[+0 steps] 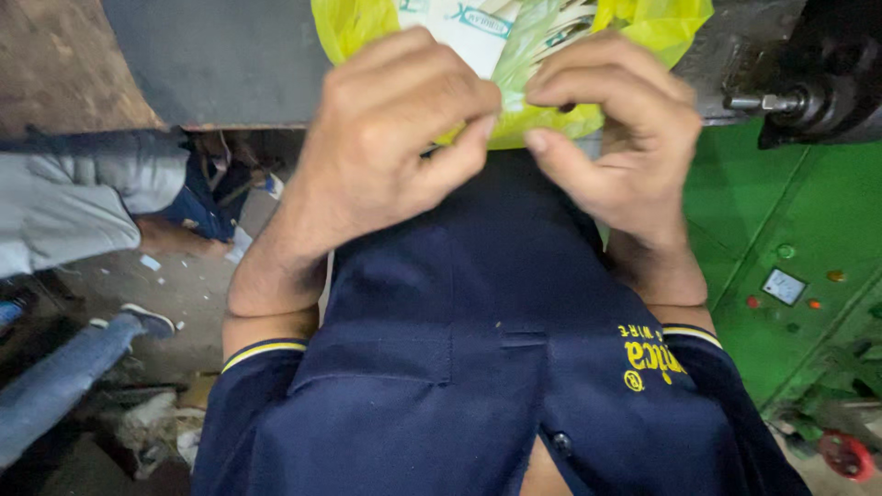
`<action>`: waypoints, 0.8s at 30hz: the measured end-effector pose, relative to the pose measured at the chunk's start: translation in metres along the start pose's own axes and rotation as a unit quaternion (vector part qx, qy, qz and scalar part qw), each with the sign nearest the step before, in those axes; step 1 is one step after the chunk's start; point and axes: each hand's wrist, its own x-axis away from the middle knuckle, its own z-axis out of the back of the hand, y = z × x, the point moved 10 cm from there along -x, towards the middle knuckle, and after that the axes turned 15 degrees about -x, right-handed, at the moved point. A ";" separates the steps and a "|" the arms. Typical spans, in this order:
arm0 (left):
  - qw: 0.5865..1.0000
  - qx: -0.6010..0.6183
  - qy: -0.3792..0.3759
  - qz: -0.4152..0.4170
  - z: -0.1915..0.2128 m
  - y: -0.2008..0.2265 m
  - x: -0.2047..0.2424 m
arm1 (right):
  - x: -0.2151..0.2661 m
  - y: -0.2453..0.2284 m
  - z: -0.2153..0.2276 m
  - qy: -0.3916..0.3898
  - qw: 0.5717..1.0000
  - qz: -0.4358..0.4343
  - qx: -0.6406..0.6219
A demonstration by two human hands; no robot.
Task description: The person sits on the floor and repeatedly picks small white plastic strips from a yellow bag, peels or separates them by hand, and places them back into the bag. The person occasionally reaches for other items on the table but continues the sorting process.
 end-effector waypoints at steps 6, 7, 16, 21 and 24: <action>0.995 -0.036 0.043 0.079 0.026 -0.033 0.029 | 0.009 -0.018 -0.017 -0.094 0.962 -0.076 -0.247; 0.993 -0.045 0.050 0.101 0.030 -0.039 0.037 | 0.010 -0.023 -0.028 -0.165 0.942 -0.066 -0.285; 0.956 -0.063 0.175 0.228 0.067 -0.083 0.103 | 0.042 -0.011 -0.063 -0.343 0.854 -0.111 -0.376; 0.907 0.007 0.292 0.305 0.085 -0.110 0.154 | 0.033 -0.006 -0.049 -0.241 0.869 -0.066 -0.428; 0.889 0.024 0.318 0.328 0.090 -0.107 0.166 | 0.036 -0.002 -0.044 -0.224 0.878 -0.057 -0.419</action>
